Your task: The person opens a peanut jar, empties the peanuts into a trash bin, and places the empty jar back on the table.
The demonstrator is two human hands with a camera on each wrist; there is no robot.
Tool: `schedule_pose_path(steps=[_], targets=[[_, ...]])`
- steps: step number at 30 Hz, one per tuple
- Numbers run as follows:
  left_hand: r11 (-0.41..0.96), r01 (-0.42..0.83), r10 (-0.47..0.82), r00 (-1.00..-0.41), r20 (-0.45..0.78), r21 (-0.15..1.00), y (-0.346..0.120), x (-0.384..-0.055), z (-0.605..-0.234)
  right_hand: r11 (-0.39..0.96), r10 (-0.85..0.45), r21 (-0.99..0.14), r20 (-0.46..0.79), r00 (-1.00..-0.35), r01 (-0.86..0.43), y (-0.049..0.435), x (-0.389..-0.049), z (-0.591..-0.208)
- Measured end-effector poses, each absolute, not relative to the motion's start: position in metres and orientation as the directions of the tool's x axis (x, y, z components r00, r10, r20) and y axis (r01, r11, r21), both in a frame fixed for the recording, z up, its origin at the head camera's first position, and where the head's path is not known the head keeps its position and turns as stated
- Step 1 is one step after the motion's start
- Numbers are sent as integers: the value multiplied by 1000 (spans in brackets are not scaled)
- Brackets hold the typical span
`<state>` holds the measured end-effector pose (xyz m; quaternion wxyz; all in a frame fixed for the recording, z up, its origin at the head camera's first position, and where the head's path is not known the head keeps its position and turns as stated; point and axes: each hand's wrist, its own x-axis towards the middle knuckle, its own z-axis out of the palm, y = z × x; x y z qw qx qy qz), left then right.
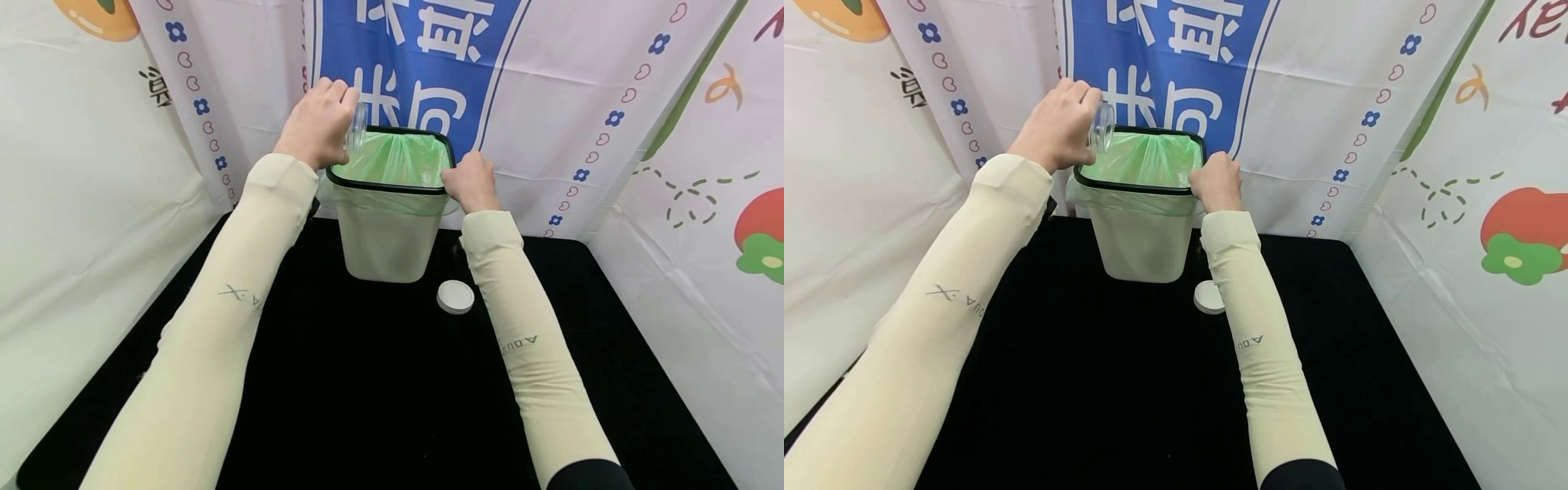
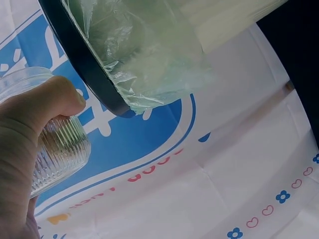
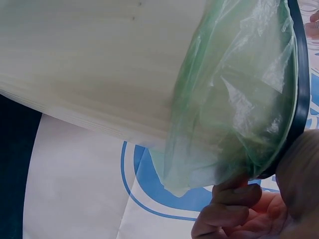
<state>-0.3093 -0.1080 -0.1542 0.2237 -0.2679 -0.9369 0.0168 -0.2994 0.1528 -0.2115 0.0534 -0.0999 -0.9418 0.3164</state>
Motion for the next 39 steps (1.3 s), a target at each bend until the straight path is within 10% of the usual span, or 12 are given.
schedule_pose_path(steps=[39], targets=[[802,508,597,-666,447,-314,-101,-311,-154,787,227,-594,31,-973,164,152,-298,-211]])
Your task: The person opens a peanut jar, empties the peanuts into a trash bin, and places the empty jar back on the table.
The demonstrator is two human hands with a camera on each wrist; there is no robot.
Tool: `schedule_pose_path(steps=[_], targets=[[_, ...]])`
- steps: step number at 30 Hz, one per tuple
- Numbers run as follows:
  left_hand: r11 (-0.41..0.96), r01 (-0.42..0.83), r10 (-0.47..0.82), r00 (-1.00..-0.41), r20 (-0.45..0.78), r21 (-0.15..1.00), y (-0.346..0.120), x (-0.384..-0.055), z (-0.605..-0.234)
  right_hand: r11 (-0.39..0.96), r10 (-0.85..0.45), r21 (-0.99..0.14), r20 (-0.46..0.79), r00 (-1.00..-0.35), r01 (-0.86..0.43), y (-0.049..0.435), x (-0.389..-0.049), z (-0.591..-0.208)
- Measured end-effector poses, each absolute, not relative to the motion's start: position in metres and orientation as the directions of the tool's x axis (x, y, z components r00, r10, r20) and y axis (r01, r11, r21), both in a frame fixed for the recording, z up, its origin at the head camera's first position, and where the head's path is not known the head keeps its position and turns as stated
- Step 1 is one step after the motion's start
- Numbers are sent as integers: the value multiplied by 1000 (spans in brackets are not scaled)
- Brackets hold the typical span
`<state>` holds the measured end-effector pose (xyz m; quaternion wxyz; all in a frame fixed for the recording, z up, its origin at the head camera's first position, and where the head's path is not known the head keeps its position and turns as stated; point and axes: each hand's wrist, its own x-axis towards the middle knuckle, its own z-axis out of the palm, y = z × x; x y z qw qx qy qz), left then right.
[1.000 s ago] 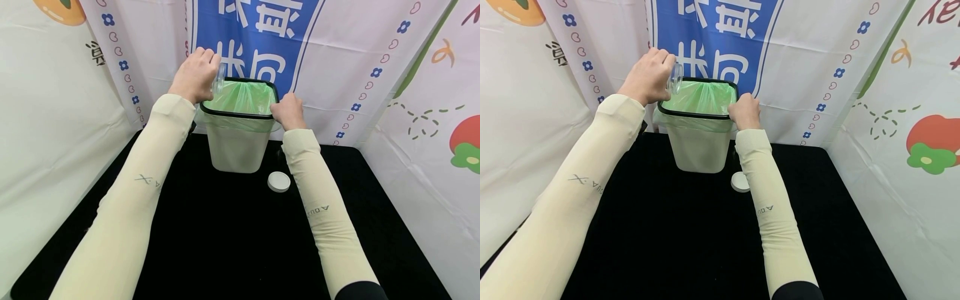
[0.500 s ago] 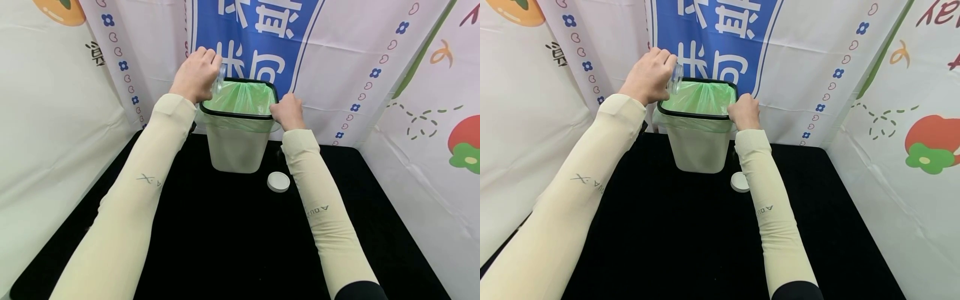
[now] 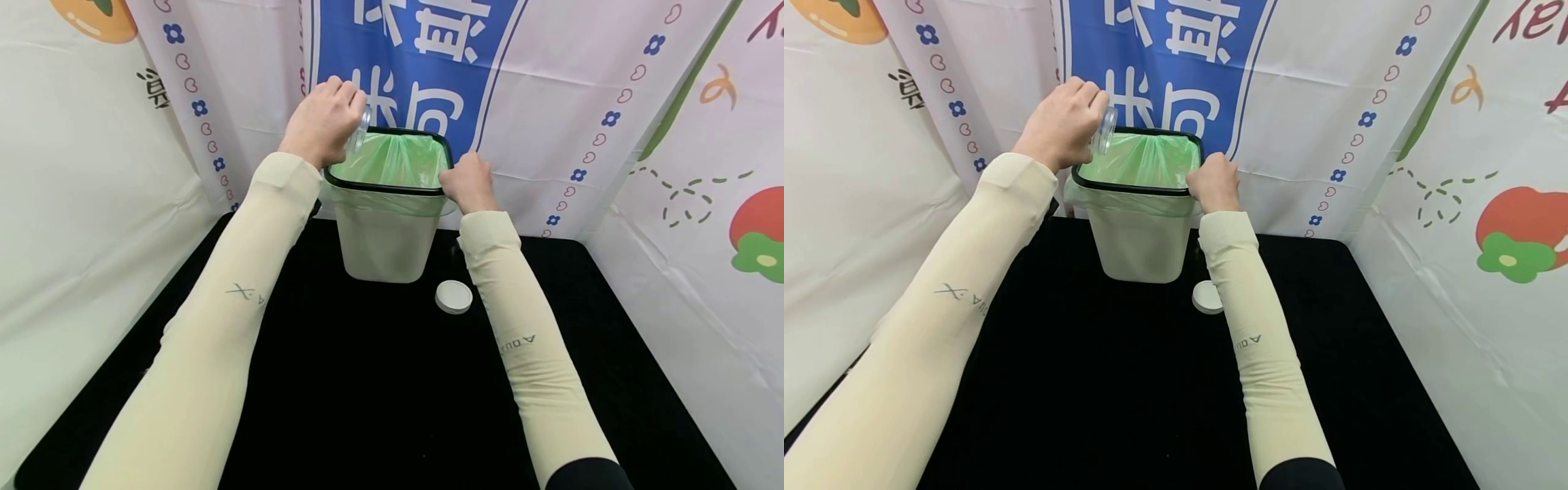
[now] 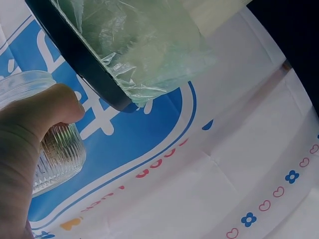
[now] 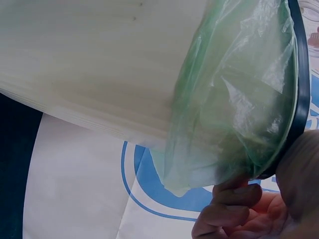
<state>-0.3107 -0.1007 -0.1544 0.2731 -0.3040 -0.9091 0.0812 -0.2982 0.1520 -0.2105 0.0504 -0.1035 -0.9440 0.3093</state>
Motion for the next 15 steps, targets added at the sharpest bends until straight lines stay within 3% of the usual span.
schedule_pose_path(steps=[15], targets=[[764,493,643,-632,432,-417,-94,-311,-156,789,223,-596,57,-973,145,152,-296,-211]])
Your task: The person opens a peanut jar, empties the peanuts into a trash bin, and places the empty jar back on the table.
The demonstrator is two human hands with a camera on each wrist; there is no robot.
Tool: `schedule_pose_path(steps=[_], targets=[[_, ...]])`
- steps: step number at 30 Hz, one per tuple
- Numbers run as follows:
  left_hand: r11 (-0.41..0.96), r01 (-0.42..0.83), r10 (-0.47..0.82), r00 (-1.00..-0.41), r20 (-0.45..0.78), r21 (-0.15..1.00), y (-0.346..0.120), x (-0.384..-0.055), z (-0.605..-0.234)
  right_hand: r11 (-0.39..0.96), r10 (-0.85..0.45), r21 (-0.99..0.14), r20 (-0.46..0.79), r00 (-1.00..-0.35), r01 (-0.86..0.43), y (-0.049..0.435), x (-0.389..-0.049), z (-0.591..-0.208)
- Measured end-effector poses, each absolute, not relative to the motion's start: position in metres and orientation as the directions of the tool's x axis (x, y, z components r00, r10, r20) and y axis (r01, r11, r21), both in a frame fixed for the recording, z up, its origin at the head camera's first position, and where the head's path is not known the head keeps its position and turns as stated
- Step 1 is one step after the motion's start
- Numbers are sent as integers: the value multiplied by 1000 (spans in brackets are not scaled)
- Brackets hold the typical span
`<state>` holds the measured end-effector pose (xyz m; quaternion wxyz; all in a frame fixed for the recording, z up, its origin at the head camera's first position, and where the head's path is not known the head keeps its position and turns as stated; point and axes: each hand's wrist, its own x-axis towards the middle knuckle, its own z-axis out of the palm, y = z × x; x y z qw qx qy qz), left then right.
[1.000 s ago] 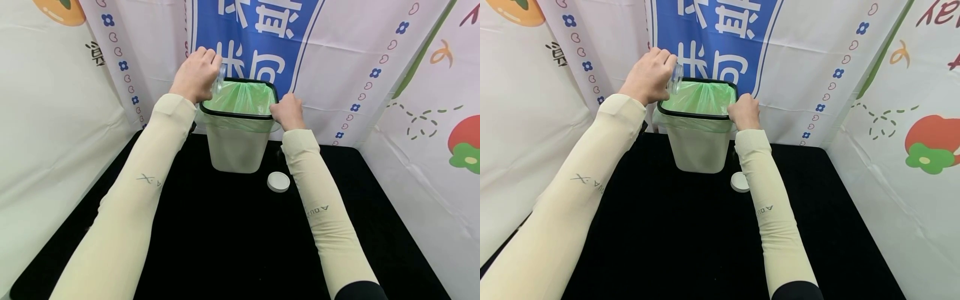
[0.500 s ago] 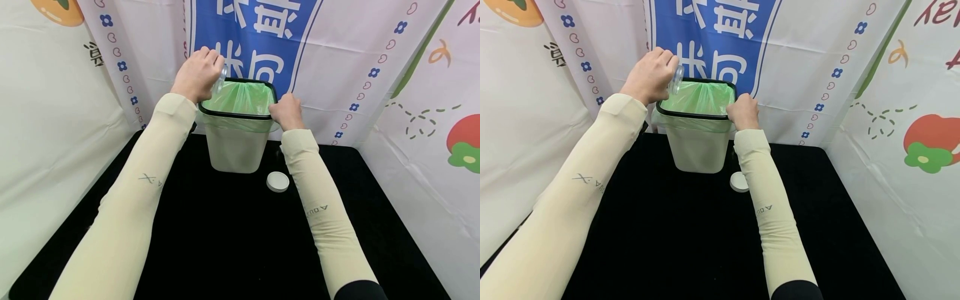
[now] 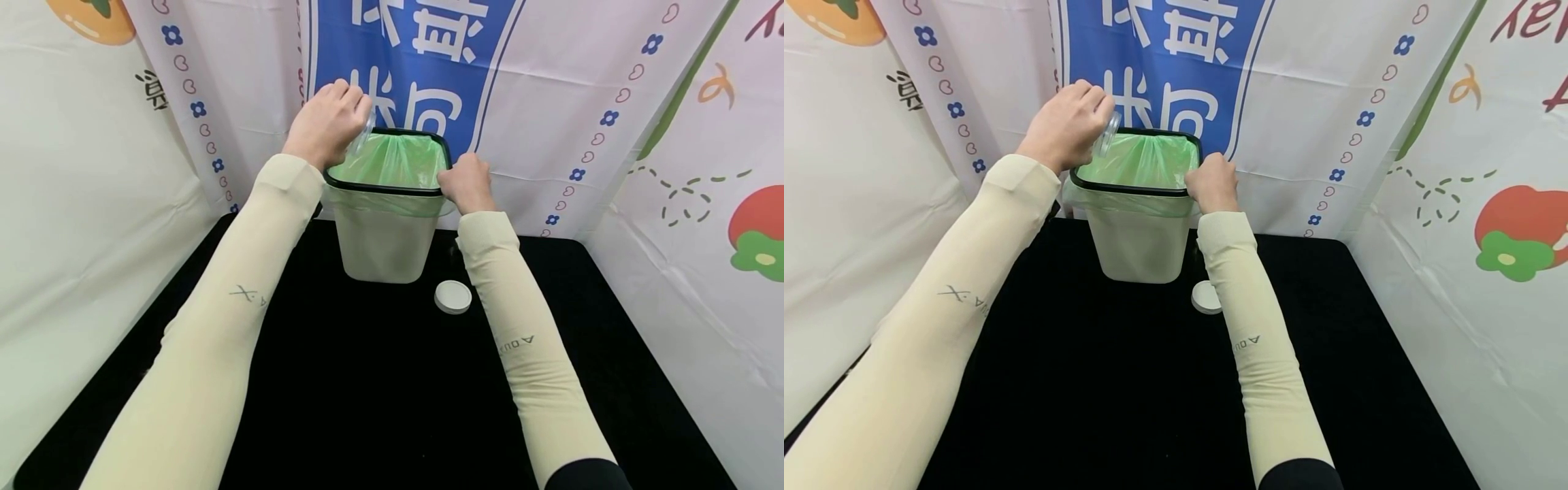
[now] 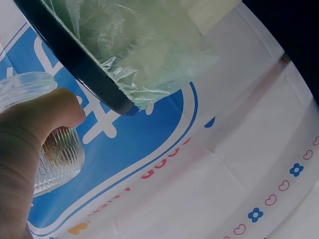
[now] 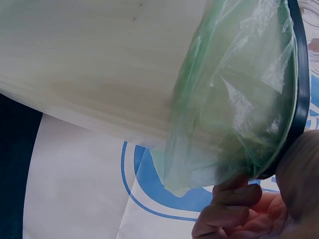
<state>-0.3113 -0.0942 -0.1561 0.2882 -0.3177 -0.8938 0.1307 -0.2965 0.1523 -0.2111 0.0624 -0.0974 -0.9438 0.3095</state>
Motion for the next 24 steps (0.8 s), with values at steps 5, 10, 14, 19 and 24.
schedule_pose_path(steps=[5,10,14,19,24], targets=[[755,495,654,-616,439,-430,-93,-311,-156,791,223,-593,53,-973,149,152,-296,-211],[744,504,668,-590,454,-439,-92,-311,-157,795,220,-588,50,-974,150,152,-296,-210],[737,507,676,-568,471,-447,-92,-312,-158,790,224,-593,50,-973,152,152,-295,-210],[725,512,689,-535,489,-461,-91,-313,-159,787,226,-597,43,-973,156,152,-295,-211],[705,523,709,-502,496,-479,-90,-312,-159,786,225,-599,41,-974,156,152,-296,-211]])
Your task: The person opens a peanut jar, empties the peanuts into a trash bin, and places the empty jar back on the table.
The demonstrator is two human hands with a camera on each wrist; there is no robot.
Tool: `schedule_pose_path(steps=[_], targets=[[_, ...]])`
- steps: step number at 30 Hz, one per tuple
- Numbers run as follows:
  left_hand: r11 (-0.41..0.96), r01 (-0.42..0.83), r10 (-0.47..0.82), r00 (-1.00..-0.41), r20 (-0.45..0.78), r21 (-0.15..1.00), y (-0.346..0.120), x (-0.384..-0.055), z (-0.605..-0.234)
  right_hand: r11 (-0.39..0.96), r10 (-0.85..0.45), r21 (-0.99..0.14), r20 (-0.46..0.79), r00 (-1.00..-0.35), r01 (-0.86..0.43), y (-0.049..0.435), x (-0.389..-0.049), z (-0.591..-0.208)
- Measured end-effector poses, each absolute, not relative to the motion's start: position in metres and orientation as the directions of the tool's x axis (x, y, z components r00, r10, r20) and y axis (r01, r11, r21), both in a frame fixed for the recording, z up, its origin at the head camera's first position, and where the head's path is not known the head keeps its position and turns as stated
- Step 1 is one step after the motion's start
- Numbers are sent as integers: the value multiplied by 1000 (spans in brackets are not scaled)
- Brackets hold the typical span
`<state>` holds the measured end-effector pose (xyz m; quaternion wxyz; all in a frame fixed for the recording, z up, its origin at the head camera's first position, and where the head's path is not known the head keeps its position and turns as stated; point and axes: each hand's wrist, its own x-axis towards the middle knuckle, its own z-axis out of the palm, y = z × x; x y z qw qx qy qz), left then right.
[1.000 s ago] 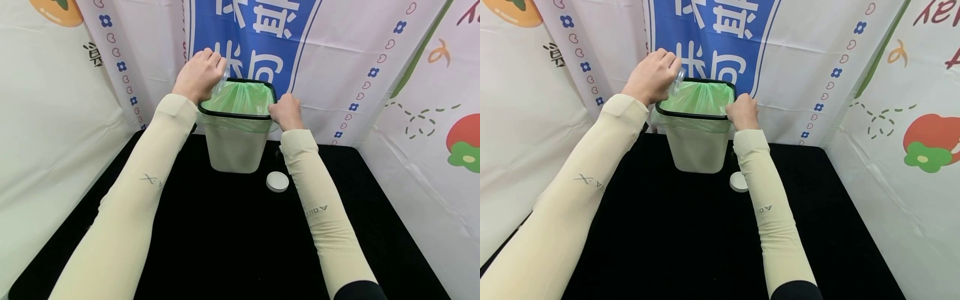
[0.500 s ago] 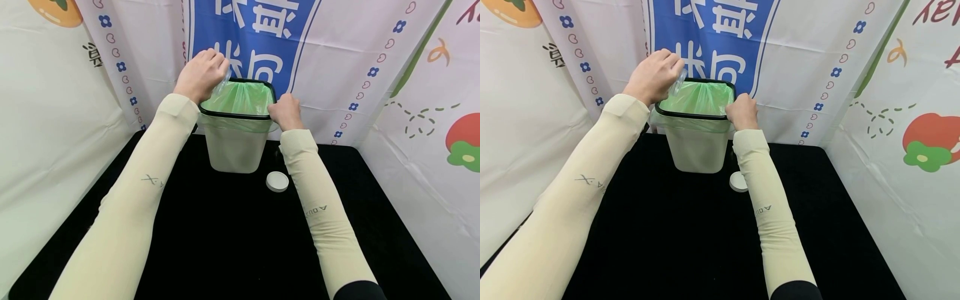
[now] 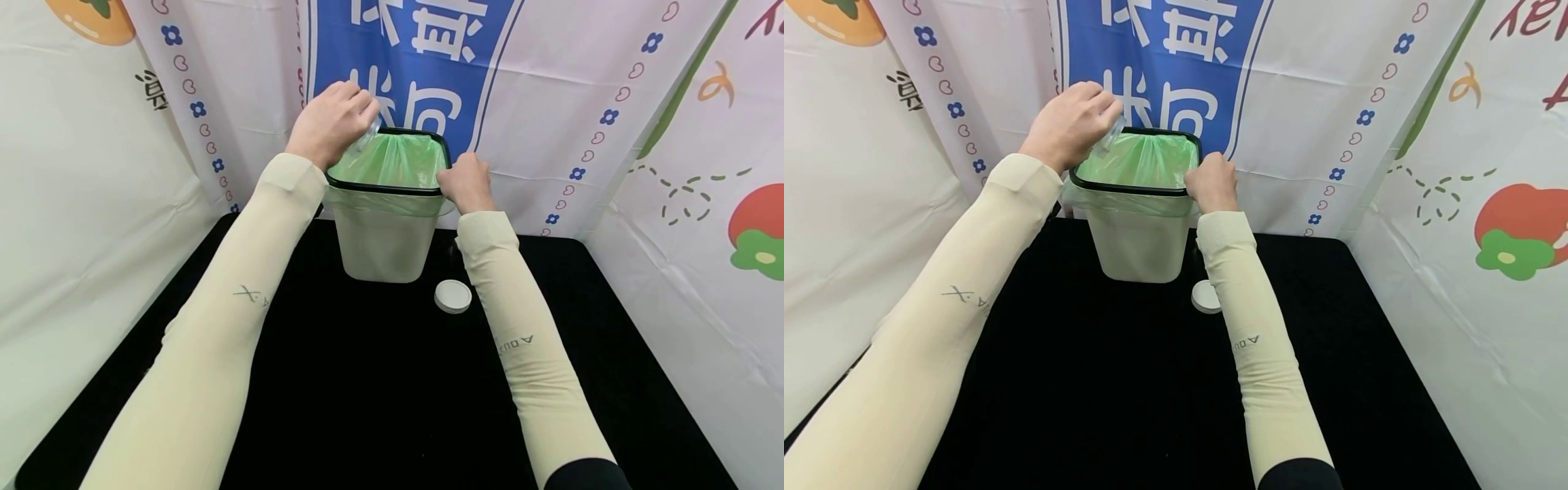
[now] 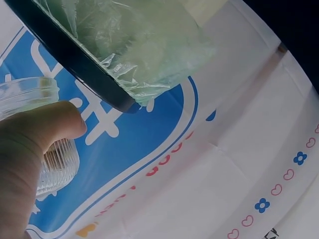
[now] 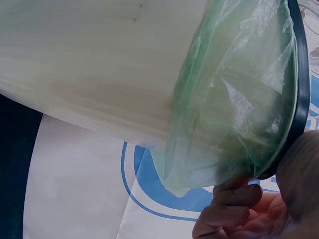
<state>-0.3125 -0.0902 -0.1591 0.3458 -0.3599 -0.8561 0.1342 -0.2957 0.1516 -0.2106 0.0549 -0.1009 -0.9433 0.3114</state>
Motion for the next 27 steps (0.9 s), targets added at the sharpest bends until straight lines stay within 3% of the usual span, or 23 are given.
schedule_pose_path(steps=[15,27], targets=[[659,502,752,-468,464,-561,-88,-314,-161,793,227,-589,43,-973,158,151,-296,-211],[622,486,783,-388,486,-614,-87,-317,-163,786,228,-600,53,-972,152,152,-295,-212]])
